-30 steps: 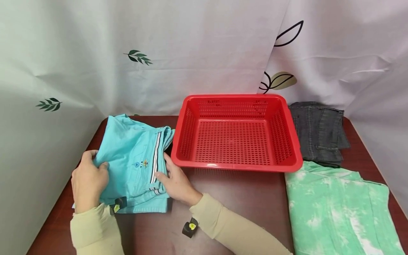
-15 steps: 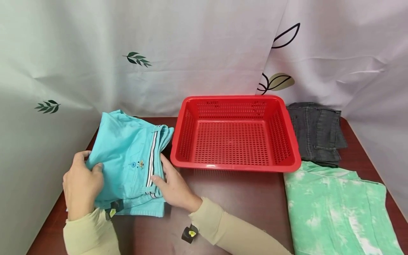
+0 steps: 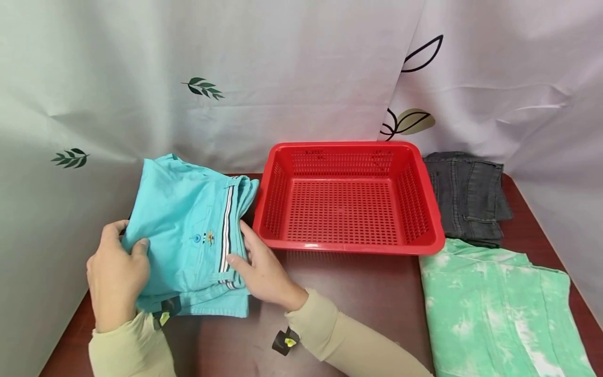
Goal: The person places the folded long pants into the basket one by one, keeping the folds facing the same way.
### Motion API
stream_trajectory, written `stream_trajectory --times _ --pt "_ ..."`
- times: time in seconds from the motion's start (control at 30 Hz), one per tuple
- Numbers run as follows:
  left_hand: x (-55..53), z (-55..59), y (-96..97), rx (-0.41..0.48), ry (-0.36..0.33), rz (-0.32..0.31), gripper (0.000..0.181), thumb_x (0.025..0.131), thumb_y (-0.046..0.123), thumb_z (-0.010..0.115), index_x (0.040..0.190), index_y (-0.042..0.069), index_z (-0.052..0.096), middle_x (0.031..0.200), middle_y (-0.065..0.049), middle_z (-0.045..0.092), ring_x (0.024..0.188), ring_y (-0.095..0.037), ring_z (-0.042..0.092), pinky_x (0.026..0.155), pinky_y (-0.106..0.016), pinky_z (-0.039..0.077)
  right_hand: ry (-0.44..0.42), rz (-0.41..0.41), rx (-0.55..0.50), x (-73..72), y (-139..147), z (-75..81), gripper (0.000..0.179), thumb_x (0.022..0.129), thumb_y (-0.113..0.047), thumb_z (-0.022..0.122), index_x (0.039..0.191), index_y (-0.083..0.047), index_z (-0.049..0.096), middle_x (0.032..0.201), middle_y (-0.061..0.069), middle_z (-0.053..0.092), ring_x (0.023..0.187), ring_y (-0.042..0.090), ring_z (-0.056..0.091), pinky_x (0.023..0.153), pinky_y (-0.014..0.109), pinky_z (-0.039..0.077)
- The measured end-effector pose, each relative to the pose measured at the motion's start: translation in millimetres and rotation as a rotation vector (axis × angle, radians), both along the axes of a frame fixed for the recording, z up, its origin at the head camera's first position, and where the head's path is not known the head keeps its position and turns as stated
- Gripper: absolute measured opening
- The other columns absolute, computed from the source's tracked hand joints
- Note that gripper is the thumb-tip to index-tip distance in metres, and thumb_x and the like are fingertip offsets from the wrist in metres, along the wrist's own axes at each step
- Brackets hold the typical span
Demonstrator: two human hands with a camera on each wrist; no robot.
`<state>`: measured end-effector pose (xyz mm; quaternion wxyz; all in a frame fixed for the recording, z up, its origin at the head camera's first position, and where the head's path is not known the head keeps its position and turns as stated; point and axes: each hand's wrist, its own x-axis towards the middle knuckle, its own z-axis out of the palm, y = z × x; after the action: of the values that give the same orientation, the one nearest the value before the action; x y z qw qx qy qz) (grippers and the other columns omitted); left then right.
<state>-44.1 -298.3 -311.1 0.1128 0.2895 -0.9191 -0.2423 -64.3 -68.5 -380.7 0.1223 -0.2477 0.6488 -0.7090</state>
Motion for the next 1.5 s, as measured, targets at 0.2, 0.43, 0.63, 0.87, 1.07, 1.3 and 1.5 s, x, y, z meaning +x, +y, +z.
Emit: stream_trajectory --times 0.2,0.43,0.63,0.87,1.07,1.3,1.5 --pt "0.9 0.3 1.0 -0.006 0.031 -0.009 0.053 0.104 0.015 0.048 0.153 0.003 0.034 0.148 -0.030 0.044 0.129 -0.057 0.041 0.103 -0.071 0.030 -0.016 0.001 0.005 -1.8 5.5 7.0 0.069 0.104 -0.012 0.053 0.161 -0.009 0.014 0.162 0.006 0.029 0.138 0.013 0.042 0.108 0.027 0.038" --pt "0.2 1.4 2.9 -0.005 0.068 -0.015 0.054 0.104 0.015 0.050 0.154 0.003 0.034 0.148 -0.029 0.044 0.130 -0.056 0.041 0.105 -0.070 0.030 -0.025 0.002 -0.043 -5.6 11.1 11.6 0.068 0.104 -0.008 0.052 0.161 -0.008 0.015 0.160 0.007 0.033 0.139 0.011 0.042 0.109 0.026 0.037" --pt "1.1 3.0 3.6 0.001 0.076 -0.040 0.055 0.104 0.015 0.051 0.155 0.005 0.033 0.148 -0.028 0.045 0.131 -0.055 0.042 0.105 -0.070 0.031 -0.026 -0.007 -0.072 -8.2 15.1 15.5 0.067 0.104 -0.006 0.052 0.161 -0.007 0.016 0.159 0.008 0.035 0.139 0.012 0.042 0.110 0.027 0.037" --pt "1.5 4.2 5.0 -0.004 0.092 -0.056 0.055 0.104 0.014 0.051 0.155 0.006 0.033 0.148 -0.028 0.045 0.131 -0.055 0.042 0.105 -0.070 0.031 -0.029 -0.009 -0.081 -10.3 19.8 18.1 0.067 0.103 -0.006 0.052 0.161 -0.009 0.017 0.162 0.004 0.029 0.143 0.013 0.036 0.112 0.032 0.034" --pt "2.1 4.6 7.7 -0.018 0.123 -0.070 0.054 0.104 0.013 0.052 0.154 0.007 0.035 0.147 -0.027 0.047 0.130 -0.054 0.044 0.105 -0.068 0.032 -0.026 0.000 -0.136 -12.6 21.5 17.9 0.067 0.103 -0.002 0.051 0.161 -0.008 0.017 0.159 0.007 0.036 0.139 0.013 0.043 0.107 0.028 0.040" --pt "3.1 4.6 10.2 -0.020 0.170 -0.082 0.053 0.103 0.013 0.054 0.154 0.010 0.037 0.143 -0.026 0.051 0.129 -0.052 0.047 0.104 -0.068 0.034 -0.092 0.008 -0.186 -15.5 25.6 22.7 0.066 0.102 0.001 0.049 0.160 -0.011 0.020 0.155 0.008 0.042 0.134 0.017 0.050 0.101 0.031 0.047" --pt "2.4 6.1 11.8 -0.015 0.192 -0.093 0.053 0.103 0.013 0.054 0.154 0.011 0.039 0.142 -0.026 0.052 0.129 -0.050 0.047 0.105 -0.066 0.034 -0.129 -0.003 -0.199 -18.6 28.7 24.7 0.065 0.102 0.003 0.049 0.160 -0.012 0.024 0.155 0.006 0.044 0.135 0.015 0.050 0.101 0.032 0.047"
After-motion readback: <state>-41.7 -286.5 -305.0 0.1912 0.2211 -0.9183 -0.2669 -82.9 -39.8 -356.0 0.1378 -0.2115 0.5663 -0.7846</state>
